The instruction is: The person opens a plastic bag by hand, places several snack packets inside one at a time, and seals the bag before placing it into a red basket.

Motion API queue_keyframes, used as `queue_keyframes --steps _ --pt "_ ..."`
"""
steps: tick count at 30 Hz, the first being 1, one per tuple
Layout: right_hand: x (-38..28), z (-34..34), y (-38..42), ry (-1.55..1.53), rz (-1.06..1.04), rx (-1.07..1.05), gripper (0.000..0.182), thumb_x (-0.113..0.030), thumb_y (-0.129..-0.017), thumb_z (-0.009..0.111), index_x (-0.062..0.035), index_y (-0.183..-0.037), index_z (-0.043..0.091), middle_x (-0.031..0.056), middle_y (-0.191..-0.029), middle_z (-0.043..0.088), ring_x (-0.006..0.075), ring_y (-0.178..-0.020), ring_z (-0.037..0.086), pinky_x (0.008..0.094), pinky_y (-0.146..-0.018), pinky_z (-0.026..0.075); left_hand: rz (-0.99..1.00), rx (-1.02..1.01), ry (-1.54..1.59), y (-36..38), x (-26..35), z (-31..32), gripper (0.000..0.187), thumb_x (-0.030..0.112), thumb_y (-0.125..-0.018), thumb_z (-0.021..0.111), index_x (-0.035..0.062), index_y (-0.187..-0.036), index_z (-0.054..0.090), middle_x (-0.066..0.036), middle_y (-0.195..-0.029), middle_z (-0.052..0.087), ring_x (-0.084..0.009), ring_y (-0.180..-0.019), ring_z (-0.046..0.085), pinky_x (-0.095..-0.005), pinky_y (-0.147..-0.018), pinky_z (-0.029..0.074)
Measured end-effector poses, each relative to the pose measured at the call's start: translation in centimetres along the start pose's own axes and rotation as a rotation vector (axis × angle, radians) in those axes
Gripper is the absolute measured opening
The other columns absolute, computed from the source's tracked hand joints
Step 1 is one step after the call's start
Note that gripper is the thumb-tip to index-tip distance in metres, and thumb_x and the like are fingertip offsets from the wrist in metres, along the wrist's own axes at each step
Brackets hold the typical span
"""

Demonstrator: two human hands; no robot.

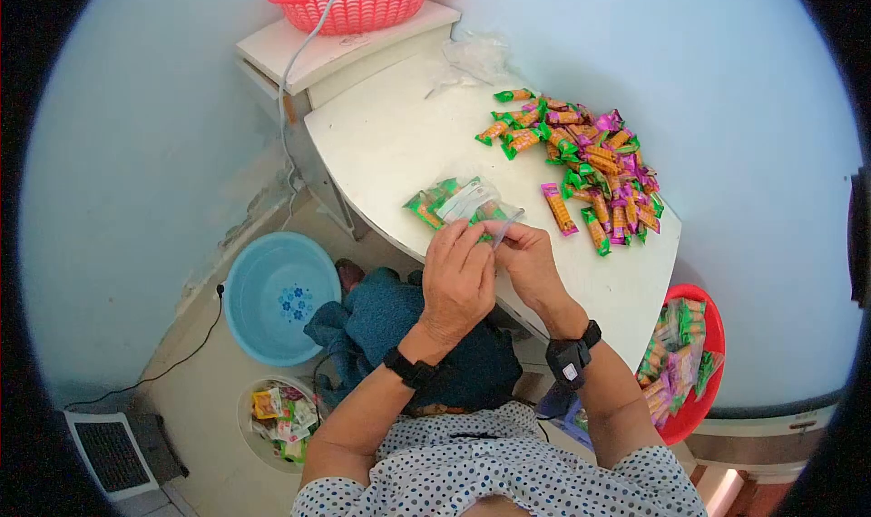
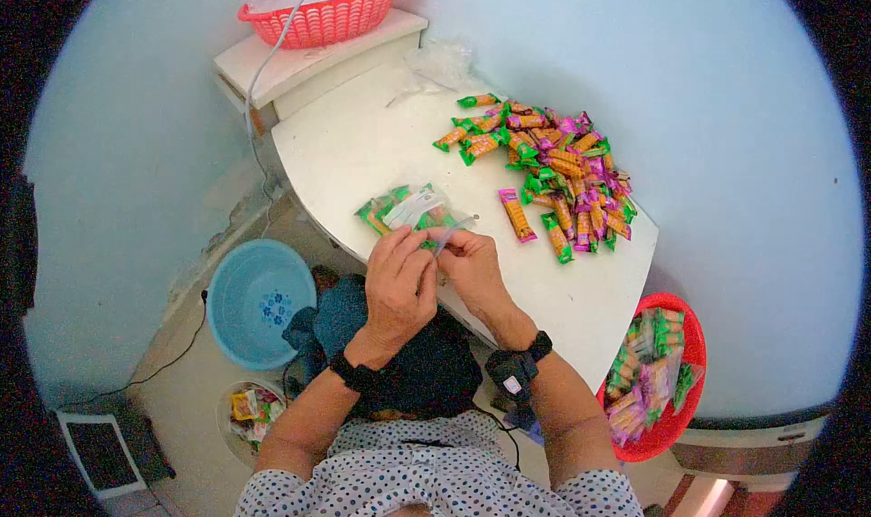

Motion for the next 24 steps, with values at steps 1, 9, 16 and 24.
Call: queue_keyframes --steps 1,9,16,24 --pt "-0.2 0.1 0.0 -0.013 0.003 0.008 0.029 0.006 -0.089 0.057 0.0032 -0.115 0.069 0.0059 -0.102 0.071 0.0084 -0.089 0.063 0.0239 -0.077 0.053 0.002 -0.004 0.005 0.1 0.0 0.1 0.013 0.002 -0.078 0.068 0.001 -0.09 0.063 -0.017 -0.116 0.064 -0.0388 -0.115 0.059 -0.0504 -0.102 0.045" --pt "0.4 0.6 -1.2 -0.09 0.004 0.04 0.024 0.0 -0.092 0.061 0.0023 -0.115 0.069 0.0056 -0.105 0.072 0.0106 -0.093 0.065 0.0261 -0.081 0.054 0.04 -0.016 -0.01 0.1 -0.4 0.7 0.014 0.003 -0.082 0.065 0.0007 -0.096 0.061 -0.019 -0.119 0.062 -0.0408 -0.12 0.057 -0.0546 -0.106 0.041" --pt "0.5 1.0 -1.8 -0.021 0.038 -0.039 0.022 -0.002 -0.092 0.063 -0.0007 -0.112 0.071 0.0028 -0.1 0.072 0.0087 -0.09 0.063 0.0251 -0.078 0.052 0.062 -0.067 -0.038 -0.1 -1.2 0.9 0.014 0.003 -0.084 0.062 0.001 -0.097 0.06 -0.02 -0.121 0.062 -0.0397 -0.118 0.058 -0.0568 -0.107 0.039" --pt "0.5 -0.3 -1.0 0.084 -0.04 -0.028 0.021 -0.001 -0.09 0.063 0.0005 -0.109 0.071 0.0055 -0.095 0.073 0.0089 -0.083 0.066 0.0251 -0.068 0.054 0.067 -0.074 -0.091 0.8 -1.4 1.2 0.017 0.003 -0.085 0.062 0.0018 -0.101 0.058 -0.019 -0.119 0.062 -0.0373 -0.111 0.06 -0.0555 -0.106 0.041"
Point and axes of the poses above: each hand's wrist, its own y-axis away from the middle knuckle, its own z-axis out of the palm, x = y × z, the point moved 5 cm from there along -y, towards the middle knuckle
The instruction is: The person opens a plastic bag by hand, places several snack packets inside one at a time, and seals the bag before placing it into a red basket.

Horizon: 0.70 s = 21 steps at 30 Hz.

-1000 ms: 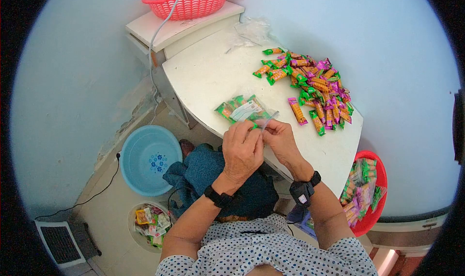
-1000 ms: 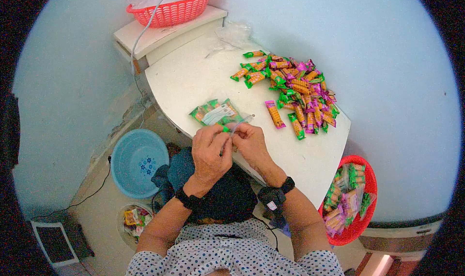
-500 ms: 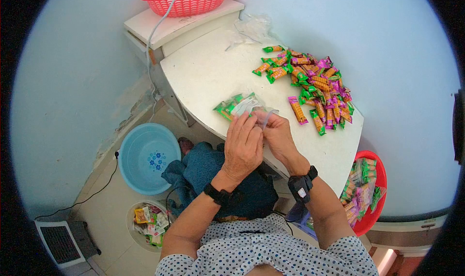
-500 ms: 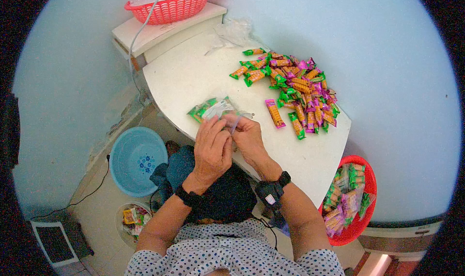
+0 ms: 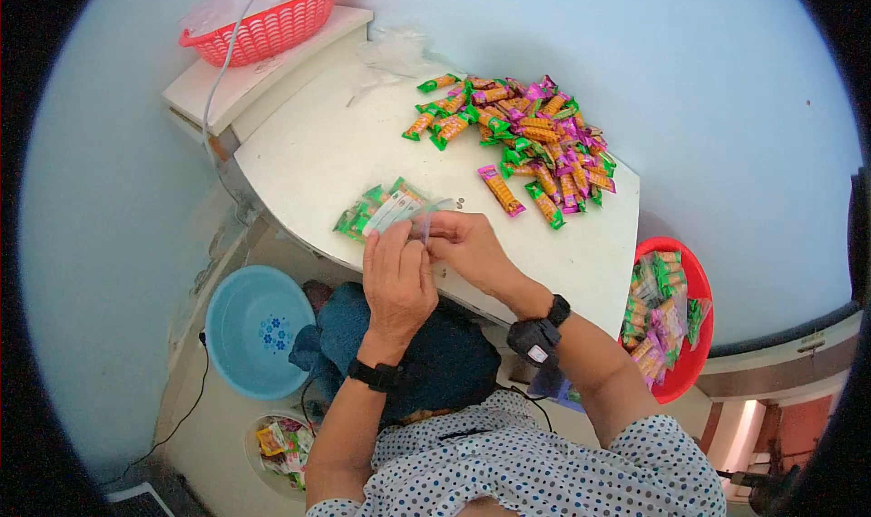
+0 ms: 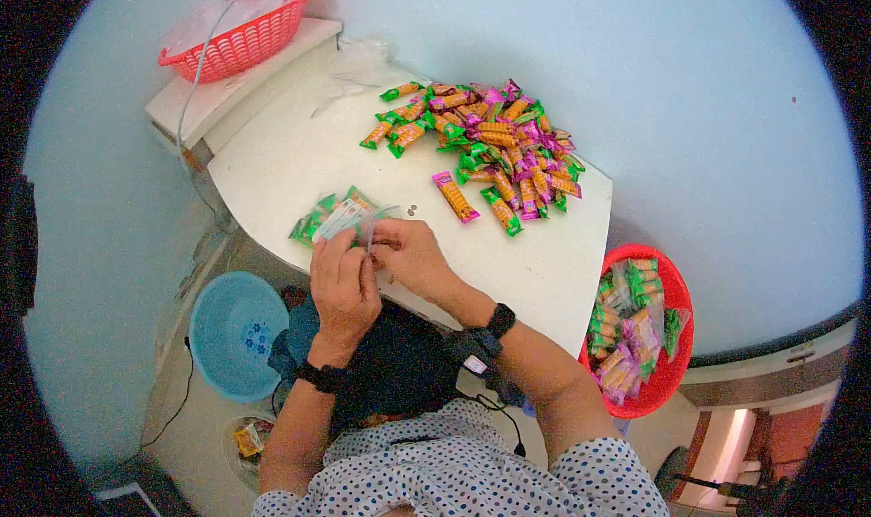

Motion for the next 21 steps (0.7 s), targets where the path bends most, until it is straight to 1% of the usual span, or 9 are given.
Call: queue_keyframes --steps 2,3,5,7,10,13,16,19,21 --pt "-1.7 -1.8 1.5 0.061 0.006 0.057 0.021 -0.002 -0.089 0.064 0.0017 -0.109 0.07 0.0066 -0.094 0.073 0.0099 -0.082 0.067 0.0267 -0.067 0.056 0.004 -0.001 -0.004 0.1 0.0 -0.1 0.017 0.003 -0.086 0.062 0.002 -0.102 0.058 -0.019 -0.12 0.062 -0.0366 -0.112 0.06 -0.0552 -0.106 0.041" --pt "-2.1 -3.2 2.0 0.21 0.002 0.107 0.024 -0.003 -0.088 0.066 0.0006 -0.111 0.069 0.0096 -0.094 0.073 0.0141 -0.081 0.07 0.0301 -0.066 0.059 0.005 0.0 -0.009 0.1 0.0 -0.2 0.017 0.003 -0.086 0.062 0.0021 -0.102 0.058 -0.019 -0.121 0.061 -0.0362 -0.112 0.06 -0.0551 -0.106 0.041" --pt "-3.9 -6.7 3.4 0.653 -0.17 0.28 0.029 -0.006 -0.085 0.069 -0.0026 -0.114 0.068 0.0131 -0.1 0.072 0.0209 -0.081 0.071 0.0339 -0.073 0.058 0.007 -0.001 -0.016 0.2 0.1 -0.2 0.017 0.003 -0.086 0.062 0.0021 -0.102 0.058 -0.019 -0.121 0.061 -0.036 -0.113 0.059 -0.0548 -0.106 0.041" --pt "-3.7 -10.6 4.4 0.981 -0.217 0.398 0.038 -0.008 -0.082 0.072 -0.006 -0.119 0.066 0.0152 -0.109 0.068 0.0294 -0.093 0.067 0.0395 -0.083 0.056 0.007 0.006 -0.025 0.2 0.2 -0.2 0.017 0.003 -0.085 0.063 0.0022 -0.102 0.058 -0.019 -0.121 0.061 -0.0358 -0.113 0.059 -0.0546 -0.106 0.04" --pt "-3.8 -12.9 6.3 1.375 -0.256 0.441 0.044 -0.008 -0.08 0.071 -0.0073 -0.123 0.063 0.0144 -0.113 0.064 0.0325 -0.103 0.061 0.0435 -0.089 0.052 0.004 0.011 -0.034 0.3 0.3 -0.2 0.017 0.002 -0.085 0.063 0.0023 -0.101 0.058 -0.019 -0.121 0.061 -0.0359 -0.113 0.059 -0.0545 -0.107 0.04" --pt "-3.3 -13.6 6.8 1.412 -0.165 0.448 0.046 -0.006 -0.08 0.069 -0.0085 -0.126 0.061 0.0134 -0.113 0.065 0.0332 -0.109 0.057 0.0452 -0.087 0.052 -0.009 0.009 -0.024 0.3 0.3 -0.2 0.017 0.003 -0.085 0.063 0.0025 -0.1 0.058 -0.019 -0.12 0.061 -0.036 -0.113 0.059 -0.0545 -0.107 0.04" --pt "-2.8 -14.3 6.8 1.385 -0.153 0.455 0.046 -0.005 -0.081 0.068 -0.0085 -0.126 0.061 0.0153 -0.113 0.064 0.0352 -0.107 0.058 0.0455 -0.087 0.052 -0.022 0.014 -0.009 0.1 0.3 -0.2 0.017 0.003 -0.084 0.063 0.0028 -0.1 0.059 -0.019 -0.12 0.062 -0.0361 -0.113 0.059 -0.0544 -0.107 0.04" --pt "-3.0 -14.3 6.6 1.376 -0.199 0.493 0.036 -0.006 -0.084 0.069 -0.0026 -0.12 0.065 0.0193 -0.108 0.067 0.0369 -0.101 0.063 0.0441 -0.087 0.052 -0.035 0.014 -0.008 0.0 0.4 -0.3 0.017 0.003 -0.084 0.064 0.0028 -0.1 0.059 -0.018 -0.12 0.062 -0.0361 -0.112 0.059 -0.0543 -0.106 0.04" --pt "-3.1 -15.2 6.7 1.291 -0.251 0.549 0.028 -0.009 -0.087 0.067 -0.0038 -0.115 0.067 0.0183 -0.101 0.069 0.0393 -0.093 0.064 0.0452 -0.083 0.053 -0.04 0.019 -0.013 0.0 0.4 -0.3 0.017 0.003 -0.084 0.063 0.0027 -0.1 0.059 -0.018 -0.12 0.062 -0.0358 -0.112 0.059 -0.0542 -0.106 0.041"
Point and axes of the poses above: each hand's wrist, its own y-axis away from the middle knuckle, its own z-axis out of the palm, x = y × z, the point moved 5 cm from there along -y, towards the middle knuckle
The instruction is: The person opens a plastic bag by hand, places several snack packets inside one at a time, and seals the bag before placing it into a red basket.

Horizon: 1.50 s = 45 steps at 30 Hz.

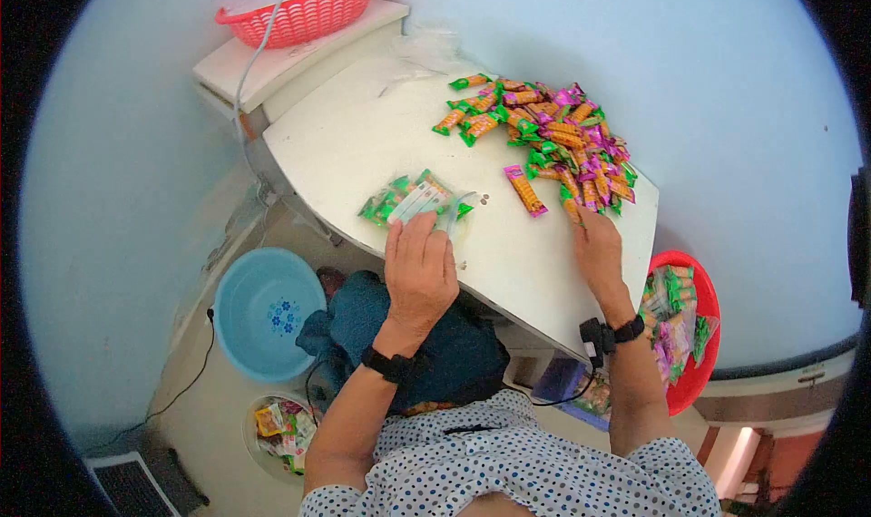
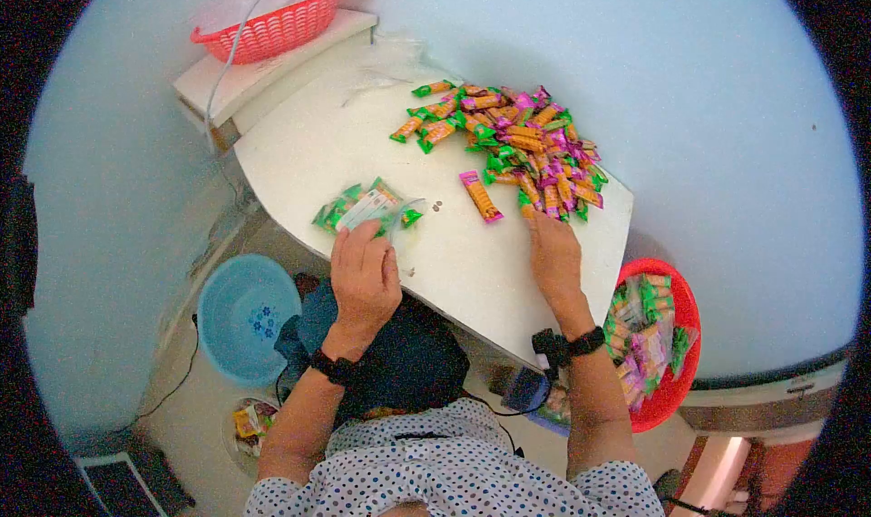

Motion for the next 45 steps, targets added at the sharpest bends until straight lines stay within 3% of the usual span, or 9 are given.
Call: queue_keyframes --steps 1,2,6,9,17,23,32,38,45 --pt "0.0 -0.1 0.1 -0.039 0.01 0.032 0.024 -0.01 -0.089 0.066 -0.0044 -0.112 0.068 0.0178 -0.098 0.07 0.0405 -0.089 0.065 0.0458 -0.081 0.053 -0.004 0.0 0.003 0.1 -0.1 0.0 0.016 0.003 -0.084 0.063 0.0028 -0.1 0.059 -0.018 -0.12 0.062 -0.0356 -0.113 0.059 -0.054 -0.106 0.041" --pt "-0.3 -1.1 0.4 -0.096 -0.034 0.143 0.019 -0.014 -0.093 0.065 -0.0016 -0.107 0.07 0.0131 -0.087 0.072 0.0312 -0.075 0.068 0.0387 -0.067 0.054 -0.008 0.001 0.006 0.1 -0.2 0.0 0.016 0.004 -0.084 0.063 0.0028 -0.1 0.059 -0.018 -0.12 0.062 -0.0354 -0.113 0.059 -0.0539 -0.106 0.04" --pt "-2.7 -1.8 1.1 -0.862 0.38 -0.296 0.024 -0.017 -0.093 0.069 0.0017 -0.109 0.071 0.0024 -0.079 0.068 0.006 -0.062 0.06 0.0208 -0.052 0.046 -0.021 0.002 0.016 0.0 -0.2 0.0 0.016 0.005 -0.085 0.064 0.0028 -0.1 0.059 -0.018 -0.12 0.063 -0.0347 -0.114 0.059 -0.0529 -0.106 0.041" --pt "-5.7 -0.1 1.8 -1.061 0.459 -0.519 0.024 -0.016 -0.092 0.071 0.001 -0.108 0.072 0.0031 -0.077 0.068 0.0069 -0.059 0.058 0.0208 -0.051 0.045 -0.026 0.014 0.012 -0.1 -0.1 0.0 0.016 0.005 -0.085 0.064 0.0028 -0.1 0.059 -0.017 -0.12 0.063 -0.0348 -0.113 0.059 -0.0522 -0.106 0.041" --pt "-10.8 4.5 0.4 -1.239 0.488 -0.701 0.026 -0.014 -0.094 0.067 0.0026 -0.114 0.069 0.0013 -0.078 0.066 0.0058 -0.057 0.056 0.0207 -0.048 0.042 -0.036 0.026 0.044 -0.3 -0.2 -0.2 0.016 0.005 -0.084 0.064 0.0024 -0.099 0.058 -0.019 -0.119 0.063 -0.0367 -0.11 0.061 -0.052 -0.103 0.043" --pt "-12.8 6.8 -0.5 -1.314 0.53 -0.714 0.022 -0.012 -0.096 0.062 0.0012 -0.112 0.07 0.0002 -0.071 0.062 0.0055 -0.054 0.052 0.0216 -0.044 0.039 -0.026 0.026 0.074 -0.4 -0.2 -0.3 0.017 0.006 -0.086 0.063 0.002 -0.101 0.058 -0.018 -0.122 0.061 -0.0355 -0.114 0.059 -0.0514 -0.104 0.042" --pt "-14.2 9.1 -1.8 -1.227 0.408 -0.731 0.018 -0.018 -0.096 0.066 -0.0019 -0.09 0.068 -0.002 -0.062 0.056 0.0044 -0.046 0.045 0.0228 -0.039 0.032 0.008 -0.001 0.109 -0.5 -0.2 0.0 0.012 0.005 -0.088 0.06 0.0014 -0.099 0.056 -0.021 -0.125 0.06 -0.0411 -0.122 0.056 -0.0553 -0.107 0.039" --pt "-16.0 8.9 -1.7 -1.45 0.519 -0.574 0.017 -0.016 -0.094 0.067 -0.001 -0.087 0.07 -0.0006 -0.071 0.063 0.0037 -0.056 0.051 0.023 -0.046 0.039 0.047 -0.068 0.096 -0.9 -0.6 0.1 0.01 0.007 -0.09 0.056 0.0016 -0.099 0.055 -0.022 -0.127 0.059 -0.0424 -0.125 0.054 -0.0575 -0.109 0.035" --pt "-15.0 10.1 -1.6 -1.215 0.382 -0.686 0.013 -0.011 -0.09 0.065 0.0001 -0.09 0.072 0.0005 -0.071 0.065 0.0062 -0.061 0.053 0.0265 -0.051 0.043 0.084 -0.126 0.086 -1.2 -1.0 0.9 0.009 0.007 -0.091 0.056 0.0021 -0.098 0.054 -0.021 -0.126 0.06 -0.0413 -0.124 0.054 -0.0575 -0.111 0.034"
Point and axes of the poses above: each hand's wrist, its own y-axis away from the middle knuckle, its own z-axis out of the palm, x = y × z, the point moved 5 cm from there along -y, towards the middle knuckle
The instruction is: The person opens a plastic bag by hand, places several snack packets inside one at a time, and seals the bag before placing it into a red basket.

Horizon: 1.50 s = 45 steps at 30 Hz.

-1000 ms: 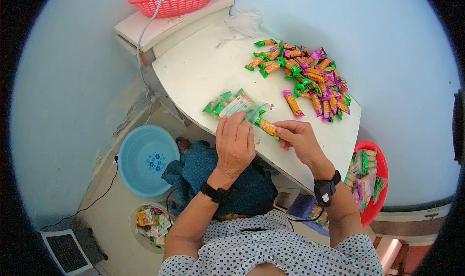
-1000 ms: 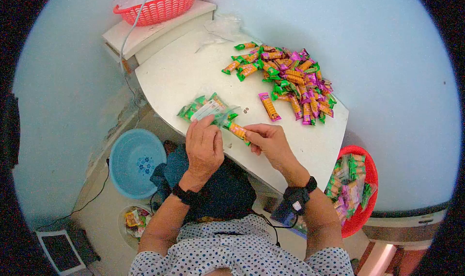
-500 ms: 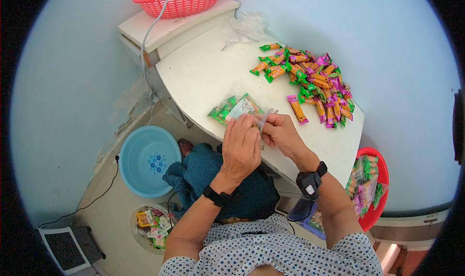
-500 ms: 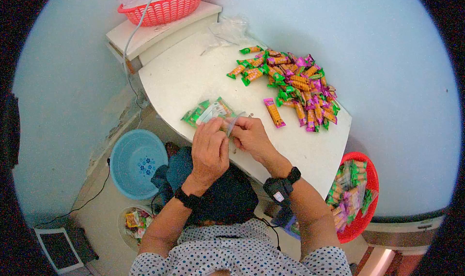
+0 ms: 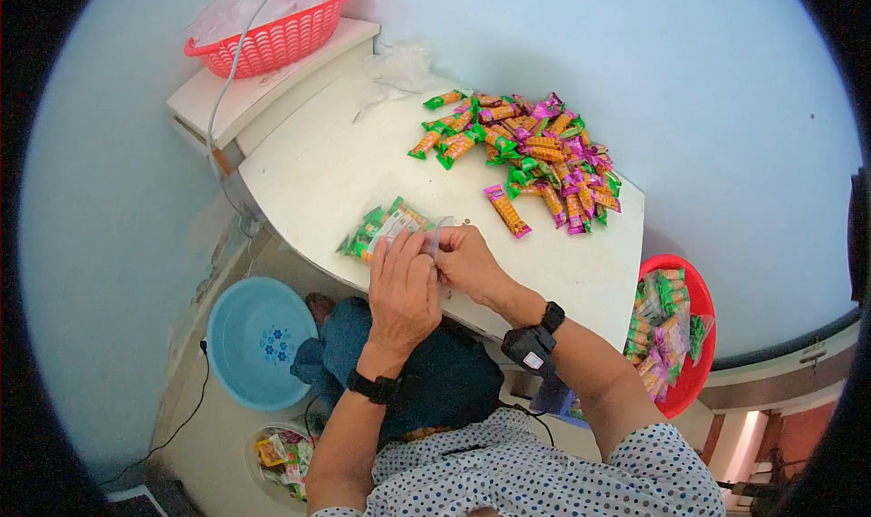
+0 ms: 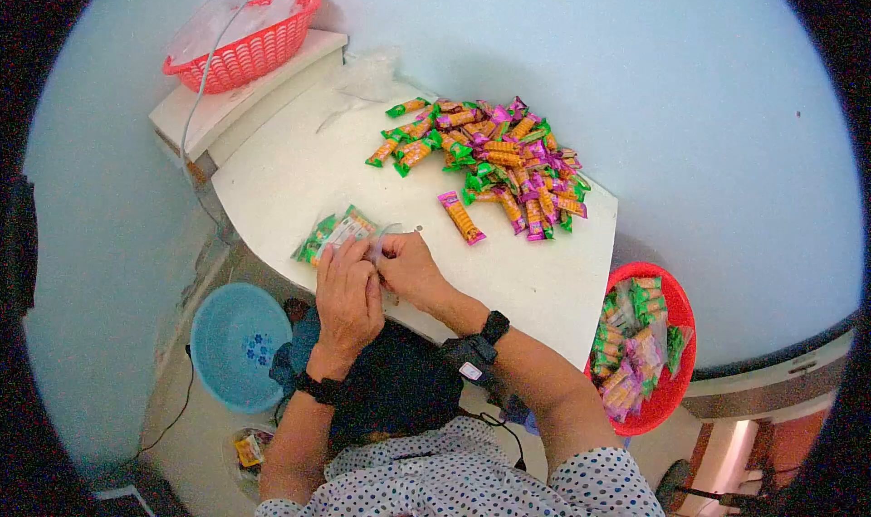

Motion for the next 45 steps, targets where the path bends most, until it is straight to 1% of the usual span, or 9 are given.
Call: queue_keyframes --steps 7,10,13,23,27,36,37,40,45 --pt "-3.8 -4.9 1.2 0.361 -0.161 0.185 0.017 -0.009 -0.09 0.066 0.0022 -0.101 0.072 0.005 -0.075 0.07 0.0062 -0.058 0.059 0.0231 -0.051 0.045 0.0 0.017 -0.042 0.2 0.2 0.0 0.013 0.006 -0.089 0.058 -0.001 -0.099 0.057 -0.022 -0.121 0.061 -0.0385 -0.119 0.057 -0.0549 -0.109 0.036" --pt "-5.3 -9.2 1.3 0.712 -0.375 0.456 0.018 -0.015 -0.085 0.069 -0.0023 -0.097 0.074 0.0158 -0.083 0.073 0.026 -0.073 0.07 0.0368 -0.069 0.055 -0.001 0.029 -0.033 0.2 0.2 0.0 0.013 0.005 -0.088 0.059 -0.0012 -0.099 0.057 -0.022 -0.121 0.061 -0.0385 -0.12 0.057 -0.0546 -0.109 0.036" --pt "-6.3 -12.3 0.5 0.844 -0.499 0.614 0.019 -0.015 -0.084 0.07 -0.0027 -0.099 0.073 0.0171 -0.094 0.072 0.0325 -0.086 0.07 0.0407 -0.077 0.054 -0.005 0.042 -0.038 0.3 0.3 -0.1 0.014 0.005 -0.087 0.06 -0.0013 -0.1 0.057 -0.022 -0.121 0.061 -0.0386 -0.12 0.057 -0.0547 -0.108 0.036" --pt "-7.1 -12.5 -5.6 1.493 -0.694 0.653 0.031 0.0 -0.081 0.059 -0.0032 -0.111 0.062 0.0152 -0.128 0.059 0.0343 -0.113 0.059 0.0424 -0.086 0.056 -0.026 0.054 0.006 0.5 0.3 0.1 0.016 0.001 -0.086 0.059 0.0004 -0.101 0.055 -0.022 -0.122 0.06 -0.0412 -0.121 0.056 -0.058 -0.11 0.034" --pt "-6.8 -12.8 -6.8 1.614 -0.781 0.646 0.028 -0.004 -0.082 0.059 -0.0038 -0.11 0.064 0.0124 -0.11 0.063 0.0302 -0.106 0.061 0.0417 -0.079 0.057 -0.027 0.067 0.014 0.5 0.3 0.1 0.017 0.0 -0.085 0.06 0.0004 -0.101 0.055 -0.022 -0.121 0.061 -0.041 -0.121 0.056 -0.0574 -0.11 0.035" --pt "-10.1 -12.9 -0.4 0.944 -0.7 0.75 0.018 -0.019 -0.086 0.07 -0.004 -0.093 0.073 0.0152 -0.093 0.07 0.028 -0.08 0.066 0.0372 -0.067 0.052 -0.041 0.065 0.0 0.6 0.3 0.2 0.015 0.002 -0.086 0.059 0.0006 -0.1 0.056 -0.022 -0.124 0.06 -0.0405 -0.122 0.055 -0.057 -0.11 0.035" --pt "-9.7 -13.0 0.7 0.815 -0.683 0.707 0.02 -0.019 -0.085 0.072 -0.0015 -0.094 0.073 0.0092 -0.074 0.068 0.021 -0.064 0.062 0.0333 -0.058 0.047 -0.049 0.066 0.004 0.6 0.3 0.2 0.014 0.002 -0.086 0.059 0.0008 -0.1 0.056 -0.022 -0.124 0.06 -0.0404 -0.122 0.055 -0.057 -0.11 0.035" --pt "-7.9 -13.2 4.1 0.501 -0.219 0.498 0.018 -0.018 -0.086 0.073 -0.0001 -0.088 0.072 0.0007 -0.065 0.062 0.0111 -0.053 0.054 0.028 -0.048 0.04 -0.062 0.072 0.021 0.5 0.2 0.2 0.014 0.002 -0.086 0.059 0.0013 -0.1 0.056 -0.022 -0.126 0.059 -0.0402 -0.123 0.055 -0.0571 -0.11 0.034" --pt "-4.0 -11.0 7.3 0.013 0.076 0.22 0.018 -0.021 -0.089 0.073 -0.0043 -0.083 0.07 -0.0042 -0.062 0.055 0.0037 -0.047 0.043 0.0222 -0.04 0.027 -0.077 0.09 0.054 0.5 0.2 0.1 0.013 0.002 -0.087 0.058 0.0015 -0.099 0.056 -0.023 -0.127 0.059 -0.0402 -0.122 0.055 -0.0569 -0.11 0.034"
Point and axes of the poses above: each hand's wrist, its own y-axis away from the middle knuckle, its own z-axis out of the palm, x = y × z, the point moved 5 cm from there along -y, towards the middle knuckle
